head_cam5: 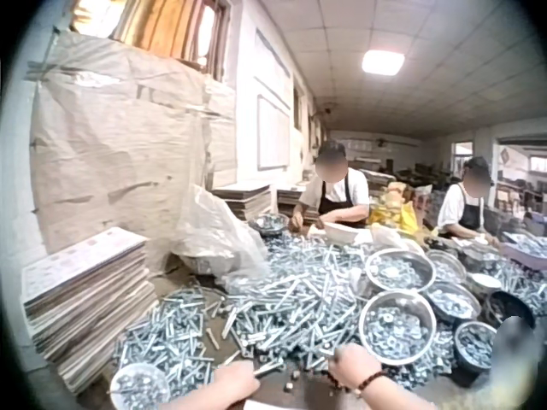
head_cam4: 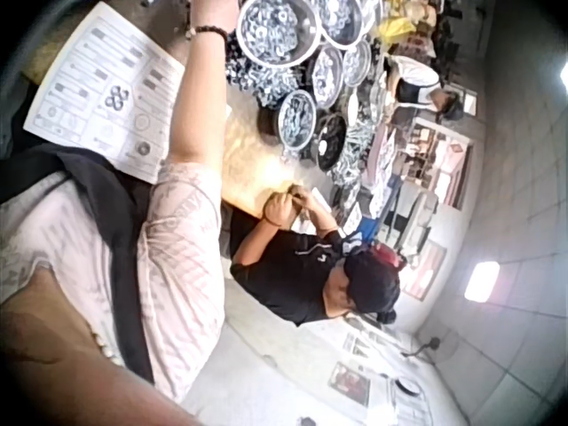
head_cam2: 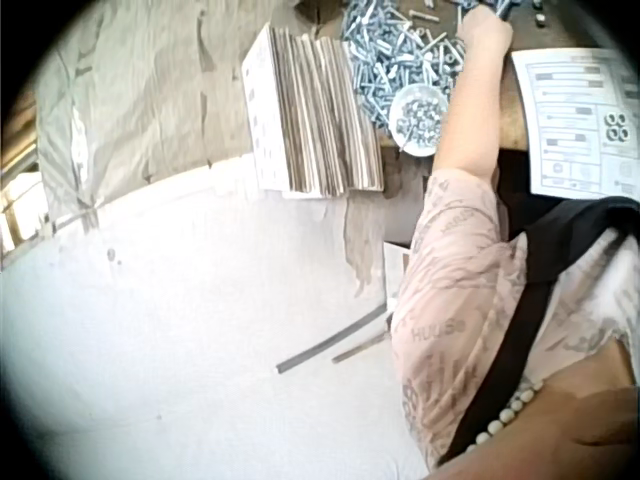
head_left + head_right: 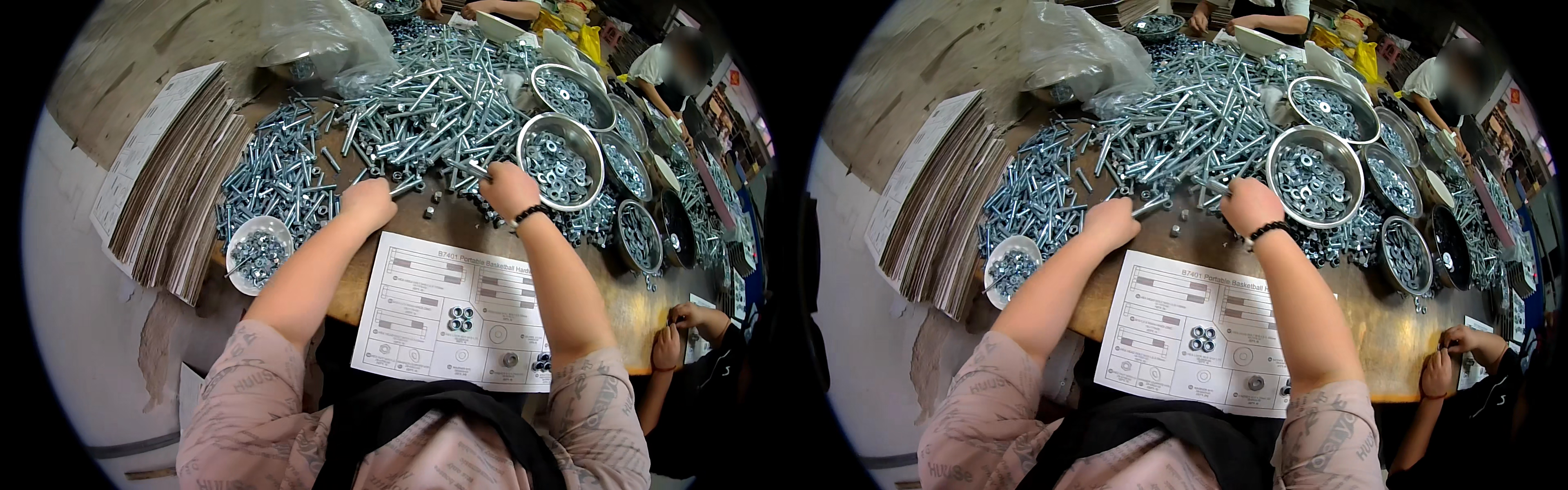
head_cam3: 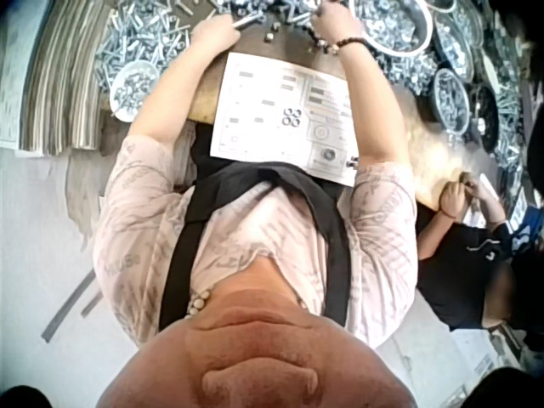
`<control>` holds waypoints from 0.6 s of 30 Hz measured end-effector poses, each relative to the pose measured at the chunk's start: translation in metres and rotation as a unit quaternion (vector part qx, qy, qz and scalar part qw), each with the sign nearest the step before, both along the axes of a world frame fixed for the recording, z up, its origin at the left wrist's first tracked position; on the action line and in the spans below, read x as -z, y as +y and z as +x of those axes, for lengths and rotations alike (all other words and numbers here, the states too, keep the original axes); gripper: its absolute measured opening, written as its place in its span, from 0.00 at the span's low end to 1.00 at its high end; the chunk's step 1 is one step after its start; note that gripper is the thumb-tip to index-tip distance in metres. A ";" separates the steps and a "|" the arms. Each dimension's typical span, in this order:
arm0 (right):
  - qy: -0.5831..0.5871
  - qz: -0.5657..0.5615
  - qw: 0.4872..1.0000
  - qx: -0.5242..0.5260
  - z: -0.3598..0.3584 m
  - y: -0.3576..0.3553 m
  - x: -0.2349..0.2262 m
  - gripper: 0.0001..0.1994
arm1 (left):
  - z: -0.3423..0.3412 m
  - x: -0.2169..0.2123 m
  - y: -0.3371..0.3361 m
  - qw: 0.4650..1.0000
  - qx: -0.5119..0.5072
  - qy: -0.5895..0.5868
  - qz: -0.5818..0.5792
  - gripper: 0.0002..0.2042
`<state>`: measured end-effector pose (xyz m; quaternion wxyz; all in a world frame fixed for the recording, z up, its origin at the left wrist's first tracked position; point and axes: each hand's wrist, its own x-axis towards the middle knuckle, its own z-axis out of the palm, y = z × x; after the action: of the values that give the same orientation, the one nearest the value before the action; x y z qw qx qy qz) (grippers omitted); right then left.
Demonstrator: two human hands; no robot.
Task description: The person sorts metal fasteners from a large pile on a table into designated areas on a printed layout sheet. They pick up bolts, nuts, and washers by hand and place them into specific slots on the sheet, repeating the process continuously.
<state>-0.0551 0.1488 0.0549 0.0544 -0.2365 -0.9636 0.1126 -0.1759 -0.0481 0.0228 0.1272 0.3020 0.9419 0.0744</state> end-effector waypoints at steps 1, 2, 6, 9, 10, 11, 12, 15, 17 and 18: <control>0.003 0.002 1.000 0.012 0.012 0.001 -0.008 0.11 | -0.002 -0.007 -0.005 1.000 0.009 -0.002 -0.004 0.12; 0.007 0.003 1.000 0.021 0.022 0.003 -0.012 0.11 | -0.004 -0.011 -0.013 1.000 0.016 -0.003 -0.008 0.11; 0.113 -0.040 0.993 0.015 0.065 0.021 -0.008 0.11 | -0.037 -0.013 -0.037 0.985 0.097 -0.071 0.127 0.12; 0.146 -0.107 0.983 0.026 0.092 0.021 -0.011 0.10 | -0.044 -0.020 -0.019 0.960 0.066 -0.139 0.233 0.11; 0.151 -0.141 0.978 0.033 0.099 0.017 -0.013 0.10 | -0.047 -0.010 -0.008 0.963 0.067 -0.076 0.251 0.11; 0.155 -0.173 0.972 0.040 0.106 0.013 -0.015 0.10 | -0.054 0.012 0.004 0.960 0.067 -0.013 0.270 0.12; 0.160 -0.205 0.964 0.048 0.114 0.011 -0.015 0.10 | -0.055 0.022 0.017 0.954 0.069 0.049 0.288 0.12; 0.177 -0.190 0.964 0.046 0.134 0.009 -0.009 0.09 | -0.038 0.021 0.039 0.985 -0.014 0.067 0.159 0.11; 0.199 -0.191 0.960 0.050 0.149 0.005 -0.009 0.09 | -0.041 0.033 0.050 0.991 -0.031 0.091 0.096 0.09; 0.195 -0.198 0.959 0.053 0.153 0.006 -0.011 0.09 | -0.046 0.036 0.052 0.991 -0.042 0.096 0.086 0.08</control>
<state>0.0983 0.1548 0.0660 0.1988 -0.2665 -0.8788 0.3422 -0.2217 0.0040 -0.0130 0.0069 0.2772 0.9518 0.1308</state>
